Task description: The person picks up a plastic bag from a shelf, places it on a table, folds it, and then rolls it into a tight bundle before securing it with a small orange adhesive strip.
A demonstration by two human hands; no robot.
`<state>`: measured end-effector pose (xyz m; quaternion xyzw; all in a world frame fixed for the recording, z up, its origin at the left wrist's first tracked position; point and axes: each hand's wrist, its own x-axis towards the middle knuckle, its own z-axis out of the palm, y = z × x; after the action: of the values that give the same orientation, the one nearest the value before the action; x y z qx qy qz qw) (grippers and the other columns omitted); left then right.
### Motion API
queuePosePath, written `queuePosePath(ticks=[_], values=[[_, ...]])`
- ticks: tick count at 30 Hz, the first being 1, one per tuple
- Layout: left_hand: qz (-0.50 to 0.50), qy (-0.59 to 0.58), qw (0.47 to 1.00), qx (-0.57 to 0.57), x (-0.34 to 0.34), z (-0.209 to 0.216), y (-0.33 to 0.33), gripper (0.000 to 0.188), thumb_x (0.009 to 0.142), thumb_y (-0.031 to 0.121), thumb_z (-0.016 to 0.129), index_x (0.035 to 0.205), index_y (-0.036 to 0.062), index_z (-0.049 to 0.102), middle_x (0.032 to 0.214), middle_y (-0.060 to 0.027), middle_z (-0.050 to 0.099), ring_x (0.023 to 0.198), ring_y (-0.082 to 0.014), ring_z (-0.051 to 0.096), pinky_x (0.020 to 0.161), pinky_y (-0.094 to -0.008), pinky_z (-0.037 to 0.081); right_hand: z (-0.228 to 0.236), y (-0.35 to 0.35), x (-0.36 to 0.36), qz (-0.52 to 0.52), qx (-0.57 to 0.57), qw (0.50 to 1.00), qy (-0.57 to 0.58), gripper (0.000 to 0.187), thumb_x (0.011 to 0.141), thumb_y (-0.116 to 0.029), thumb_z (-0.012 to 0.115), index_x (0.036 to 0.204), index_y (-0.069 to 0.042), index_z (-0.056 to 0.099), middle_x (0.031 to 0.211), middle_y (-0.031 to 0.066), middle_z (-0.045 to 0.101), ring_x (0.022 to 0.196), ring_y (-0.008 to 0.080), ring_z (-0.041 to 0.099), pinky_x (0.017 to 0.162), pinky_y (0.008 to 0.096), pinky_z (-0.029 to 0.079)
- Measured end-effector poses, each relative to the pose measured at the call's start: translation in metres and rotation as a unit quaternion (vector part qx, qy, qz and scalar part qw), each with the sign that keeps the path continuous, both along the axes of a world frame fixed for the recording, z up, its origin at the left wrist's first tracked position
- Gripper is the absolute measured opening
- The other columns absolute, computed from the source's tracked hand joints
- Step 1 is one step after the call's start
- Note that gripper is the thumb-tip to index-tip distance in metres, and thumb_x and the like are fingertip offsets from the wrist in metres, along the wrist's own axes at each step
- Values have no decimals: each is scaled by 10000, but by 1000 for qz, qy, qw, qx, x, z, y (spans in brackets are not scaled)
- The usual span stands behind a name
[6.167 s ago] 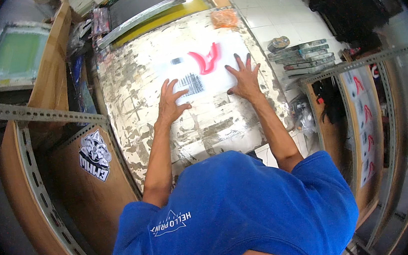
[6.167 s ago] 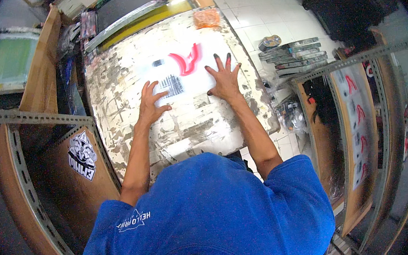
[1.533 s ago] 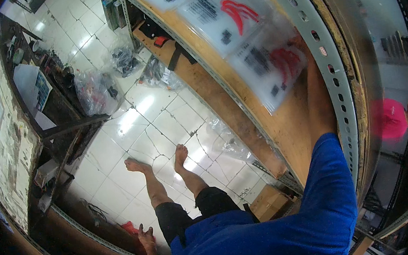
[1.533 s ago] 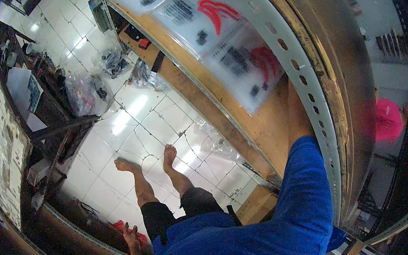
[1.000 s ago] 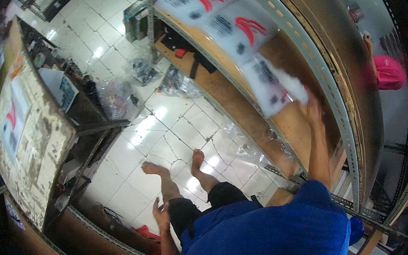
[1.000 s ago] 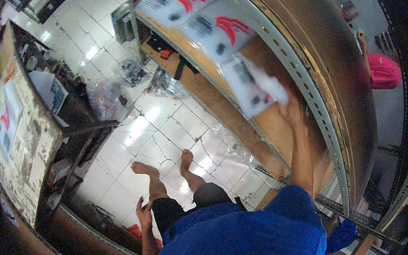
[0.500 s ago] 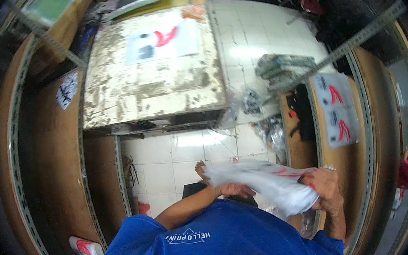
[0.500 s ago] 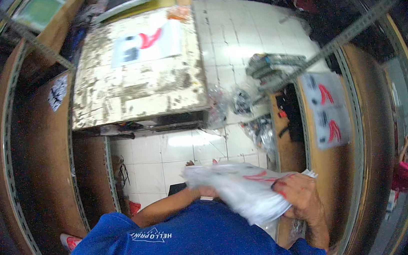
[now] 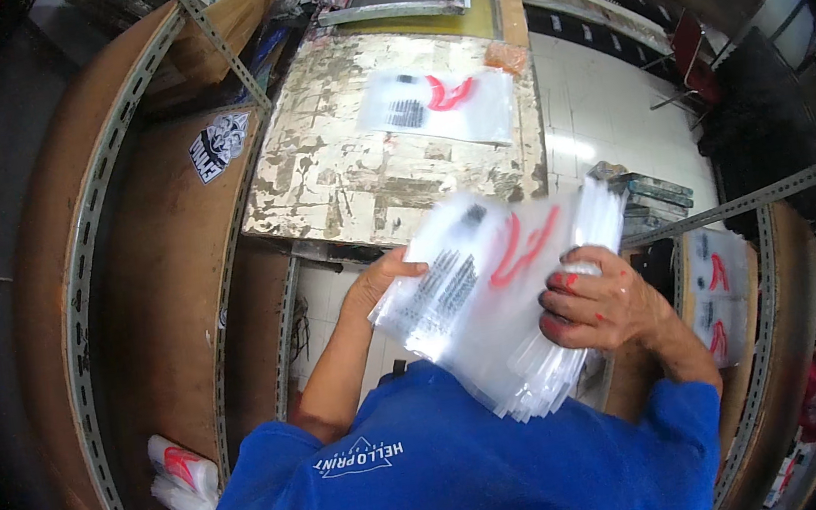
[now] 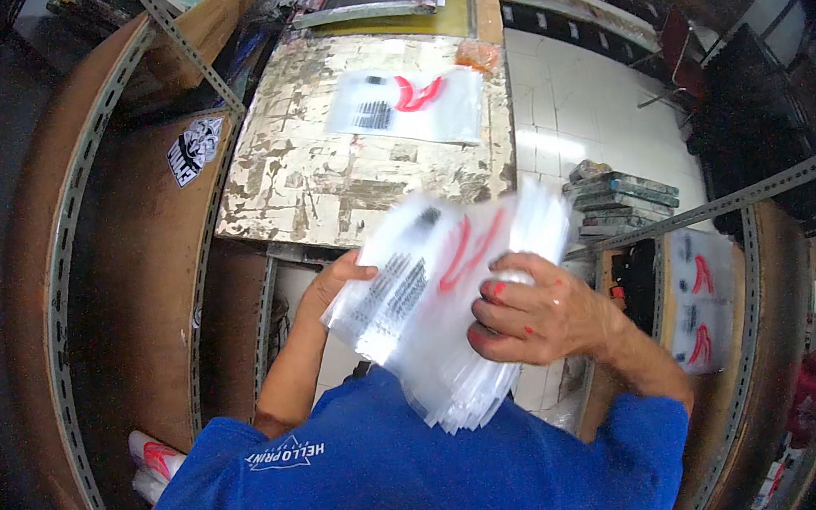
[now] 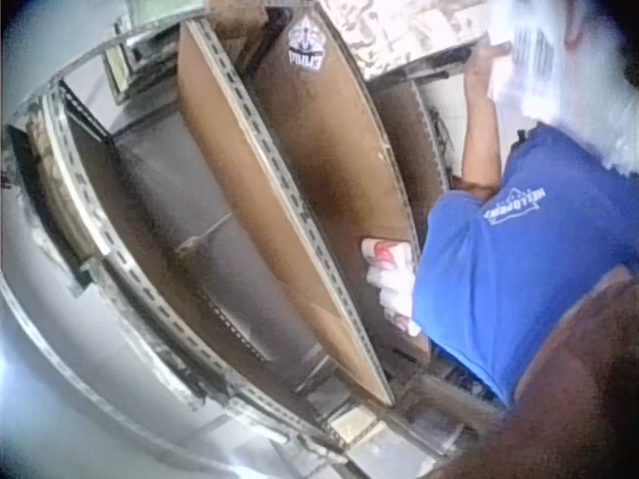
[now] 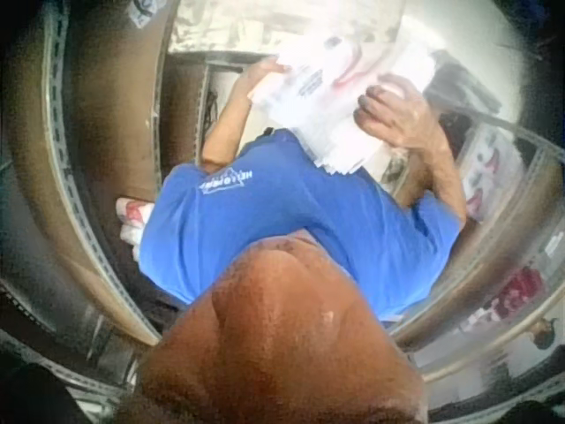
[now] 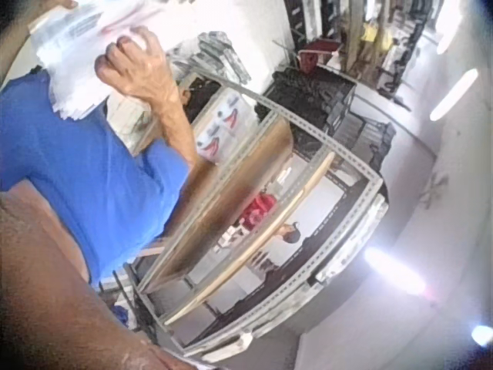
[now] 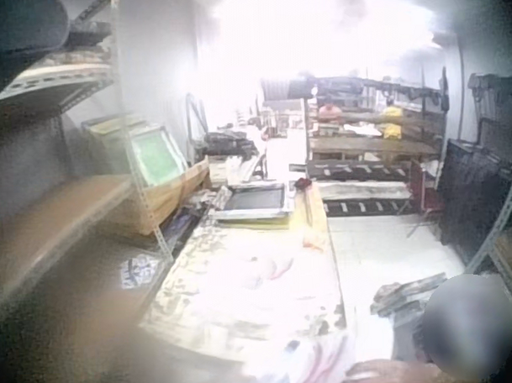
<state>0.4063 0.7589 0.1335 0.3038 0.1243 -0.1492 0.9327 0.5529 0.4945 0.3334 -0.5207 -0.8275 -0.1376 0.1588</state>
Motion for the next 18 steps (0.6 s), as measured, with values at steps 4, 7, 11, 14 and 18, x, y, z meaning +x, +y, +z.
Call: queuePosePath(ticks=[4, 7, 11, 14, 18], values=[[43, -17, 989, 143, 9, -11, 39, 586, 785, 86, 682, 1325, -24, 482, 1198, -156, 620, 1057, -272, 637, 956, -401, 500, -17, 47, 29, 36, 65, 996, -53, 67, 772, -203, 639, 833, -201, 613, 850, -23, 596, 994, 165, 611, 915, 478, 487], [118, 40, 977, 173, 23, -3, 62, 552, 768, 74, 724, 1272, -32, 524, 1162, -121, 635, 1073, -232, 610, 966, -353, 481, -48, 72, 63, -2, 70, 994, -79, 84, 817, -196, 635, 870, -255, 608, 964, -65, 629, 1094, 142, 613, 1012, 567, 371], [184, 86, 933, 298, 39, -27, 111, 412, 798, -26, 661, 1202, -40, 579, 1107, -129, 662, 996, -213, 637, 878, -333, 513, -120, 94, 105, -107, 49, 993, -2, 63, 823, -190, 623, 872, -228, 622, 1081, -63, 616, 1201, 161, 535, 1055, 589, 305], [151, 179, 901, 366, 48, -52, 142, 341, 798, -72, 635, 1137, -48, 618, 1024, -145, 686, 905, -215, 661, 835, -339, 530, -193, 109, 114, -188, 20, 981, 36, 80, 805, -162, 623, 860, -220, 616, 1071, -75, 591, 1222, 158, 500, 1060, 563, 336], [69, 247, 845, 470, 61, -85, 158, 270, 778, -37, 657, 1046, -69, 649, 941, -154, 700, 805, -220, 676, 745, -339, 541, -270, 111, 98, -242, -101, 956, 131, 122, 794, -117, 608, 894, -186, 597, 1182, -25, 574, 1273, 225, 452, 1079, 543, 304]])
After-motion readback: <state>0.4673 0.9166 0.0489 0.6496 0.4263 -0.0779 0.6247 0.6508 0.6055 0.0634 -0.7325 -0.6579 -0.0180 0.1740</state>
